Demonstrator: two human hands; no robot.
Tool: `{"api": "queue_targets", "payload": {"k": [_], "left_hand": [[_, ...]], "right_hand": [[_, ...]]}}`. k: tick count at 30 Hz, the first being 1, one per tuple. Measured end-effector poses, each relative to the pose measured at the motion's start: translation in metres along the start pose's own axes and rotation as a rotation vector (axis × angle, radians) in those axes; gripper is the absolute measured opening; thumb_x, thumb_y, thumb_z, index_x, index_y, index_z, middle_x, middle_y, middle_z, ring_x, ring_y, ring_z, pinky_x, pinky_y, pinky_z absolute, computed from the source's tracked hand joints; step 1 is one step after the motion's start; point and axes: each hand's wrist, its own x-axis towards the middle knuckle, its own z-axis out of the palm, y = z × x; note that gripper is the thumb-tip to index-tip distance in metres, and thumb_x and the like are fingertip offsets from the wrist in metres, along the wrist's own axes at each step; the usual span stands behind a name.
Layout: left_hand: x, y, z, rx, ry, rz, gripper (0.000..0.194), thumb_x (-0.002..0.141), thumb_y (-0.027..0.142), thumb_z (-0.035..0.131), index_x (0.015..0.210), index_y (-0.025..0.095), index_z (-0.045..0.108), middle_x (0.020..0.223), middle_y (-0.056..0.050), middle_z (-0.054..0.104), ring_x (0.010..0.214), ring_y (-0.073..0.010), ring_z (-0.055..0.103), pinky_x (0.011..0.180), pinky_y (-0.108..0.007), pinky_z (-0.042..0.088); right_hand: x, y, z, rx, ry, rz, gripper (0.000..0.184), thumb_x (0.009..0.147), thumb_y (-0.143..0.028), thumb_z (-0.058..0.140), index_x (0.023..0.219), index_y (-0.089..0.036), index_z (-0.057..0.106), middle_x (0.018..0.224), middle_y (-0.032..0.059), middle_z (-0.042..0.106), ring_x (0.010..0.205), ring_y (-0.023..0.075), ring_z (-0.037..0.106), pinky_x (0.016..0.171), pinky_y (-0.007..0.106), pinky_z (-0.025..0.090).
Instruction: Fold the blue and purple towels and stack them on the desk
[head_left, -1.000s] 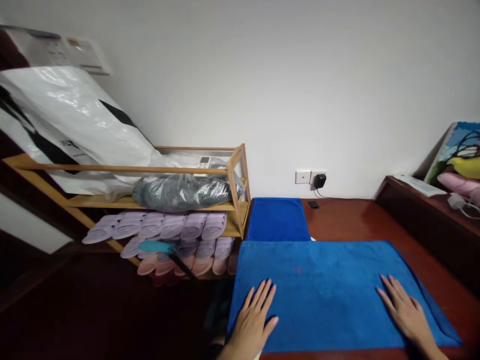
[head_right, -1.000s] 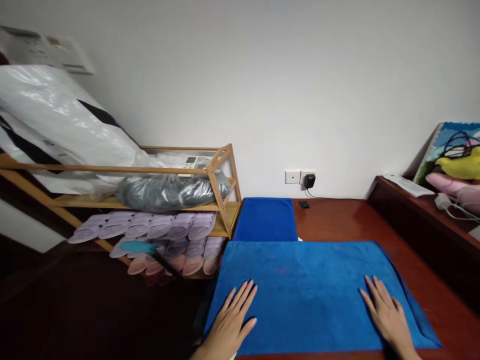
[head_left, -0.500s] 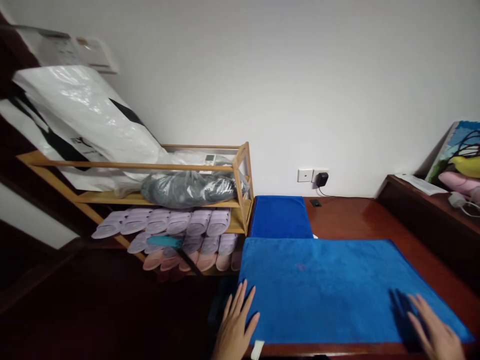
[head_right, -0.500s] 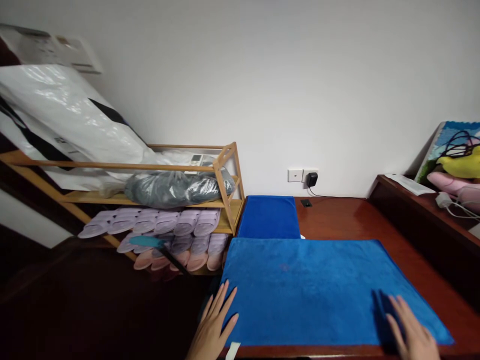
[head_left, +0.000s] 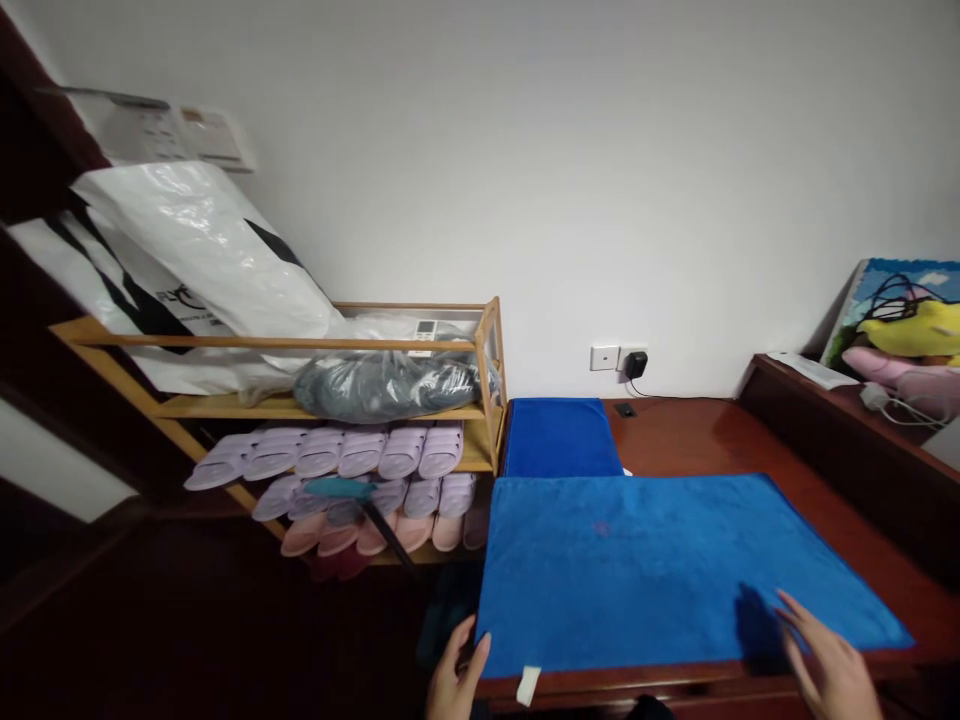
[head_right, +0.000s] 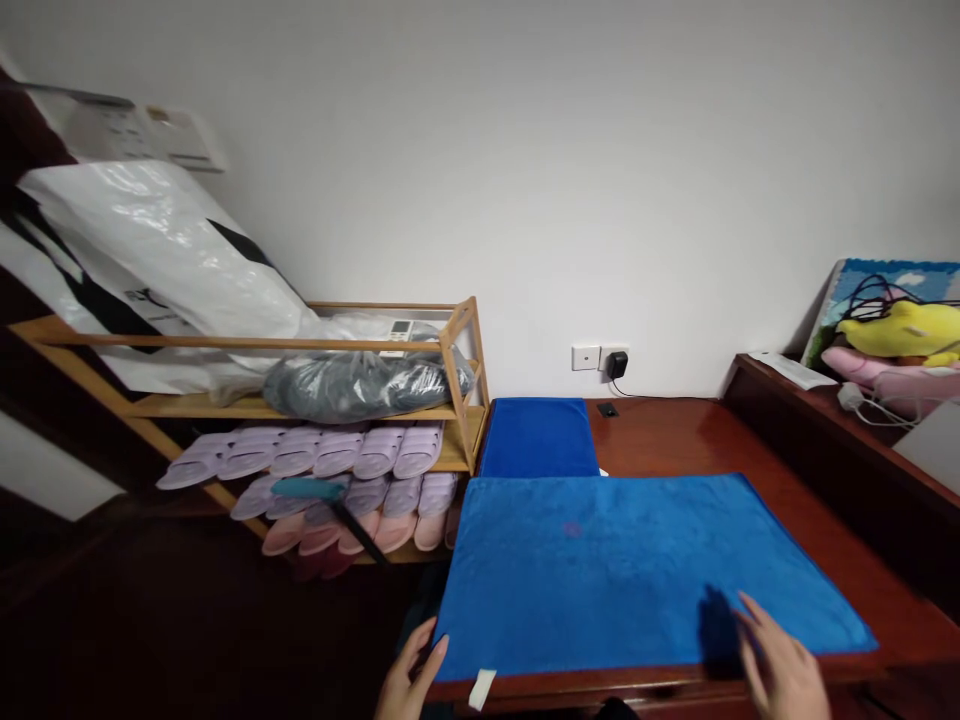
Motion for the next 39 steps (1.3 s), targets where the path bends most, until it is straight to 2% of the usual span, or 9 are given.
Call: {"api": "queue_targets", "payload": {"k": [3,6,12,17,20,26,31,37,39], "left_hand": [[-0.005,0.01,0.002,0.039,0.07,0.028,0.066,0.058,0.083,0.053,0.083,0.022,0.06,0.082,-0.005,0.067,0.082,-0.0261,0.065,0.07,-0.03,0.052],[-0.008,0.016,0.003,0.105,0.078,0.103,0.062,0.059,0.085,0.049,0.055,0.024,0.042,0.054,0.003,0.044,0.057,-0.0174,0.051,0.057,-0.026,0.044],[-0.01,0.02,0.0,0.011,-0.035,0.043,0.065,0.059,0.086,0.046,0.054,0.023,0.03,0.057,0.005,0.029,0.057,-0.0138,0.038,0.056,-0.023,0.036],[-0.009,0.016,-0.003,0.005,-0.104,0.062,0.064,0.06,0.085,0.046,0.055,0.023,0.029,0.059,0.006,0.025,0.056,-0.0133,0.033,0.055,-0.024,0.034],[-0.006,0.014,-0.005,0.036,-0.139,0.115,0.064,0.062,0.086,0.042,0.054,0.024,0.028,0.058,0.005,0.024,0.056,-0.0136,0.032,0.056,-0.025,0.033],[-0.006,0.016,-0.009,0.059,-0.15,0.138,0.065,0.061,0.087,0.042,0.053,0.024,0.029,0.056,0.005,0.026,0.056,-0.0137,0.033,0.055,-0.025,0.034],[-0.008,0.013,-0.011,0.036,-0.172,0.151,0.063,0.063,0.084,0.044,0.053,0.023,0.029,0.056,0.006,0.026,0.055,-0.0128,0.032,0.054,-0.024,0.033],[-0.006,0.01,-0.012,0.063,-0.181,0.144,0.066,0.061,0.088,0.04,0.055,0.023,0.029,0.058,0.006,0.026,0.058,-0.0127,0.033,0.057,-0.024,0.033],[-0.006,0.011,-0.013,0.078,-0.194,0.138,0.066,0.062,0.088,0.039,0.055,0.023,0.03,0.057,0.006,0.026,0.057,-0.0125,0.033,0.057,-0.024,0.033]], "right_hand": [[0.002,-0.057,0.02,0.011,-0.14,-0.247,0.053,0.085,-0.039,0.046,0.137,-0.04,0.039,0.139,-0.0001,0.048,0.123,0.027,0.049,0.096,0.045,0.046],[-0.011,-0.085,0.037,-0.059,-0.185,-0.273,0.062,0.087,-0.04,0.045,0.144,-0.039,0.021,0.145,0.0003,0.039,0.127,0.0255,0.044,0.097,0.044,0.045],[-0.012,-0.087,0.034,-0.075,-0.056,-0.17,0.048,0.089,-0.042,0.042,0.135,-0.034,0.043,0.138,0.0037,0.049,0.125,0.0265,0.047,0.095,0.044,0.045],[-0.009,-0.112,0.033,-0.08,-0.162,-0.256,0.059,0.089,-0.04,0.042,0.145,-0.035,0.022,0.147,0.0023,0.037,0.132,0.0236,0.038,0.1,0.041,0.04],[-0.028,-0.119,0.049,-0.083,-0.084,-0.217,0.063,0.088,-0.037,0.042,0.146,-0.037,0.016,0.146,0.0009,0.039,0.131,0.0241,0.039,0.102,0.043,0.037],[-0.047,-0.109,0.06,-0.053,-0.041,-0.164,0.06,0.088,-0.034,0.041,0.145,-0.035,0.021,0.145,0.0015,0.04,0.131,0.0245,0.04,0.103,0.044,0.034],[-0.009,-0.121,0.046,0.0,-0.051,-0.103,0.043,0.09,-0.04,0.041,0.132,-0.03,0.047,0.143,0.0061,0.044,0.128,0.0233,0.045,0.099,0.041,0.04],[0.077,-0.172,0.077,0.043,-0.246,-0.103,0.057,0.092,-0.048,0.027,0.146,-0.031,0.019,0.153,0.0045,0.026,0.137,0.018,0.029,0.107,0.043,0.03],[0.099,-0.176,0.094,-0.005,-0.336,-0.084,0.059,0.091,-0.051,0.027,0.146,-0.03,0.021,0.153,0.0035,0.026,0.138,0.017,0.025,0.109,0.041,0.027]]}}
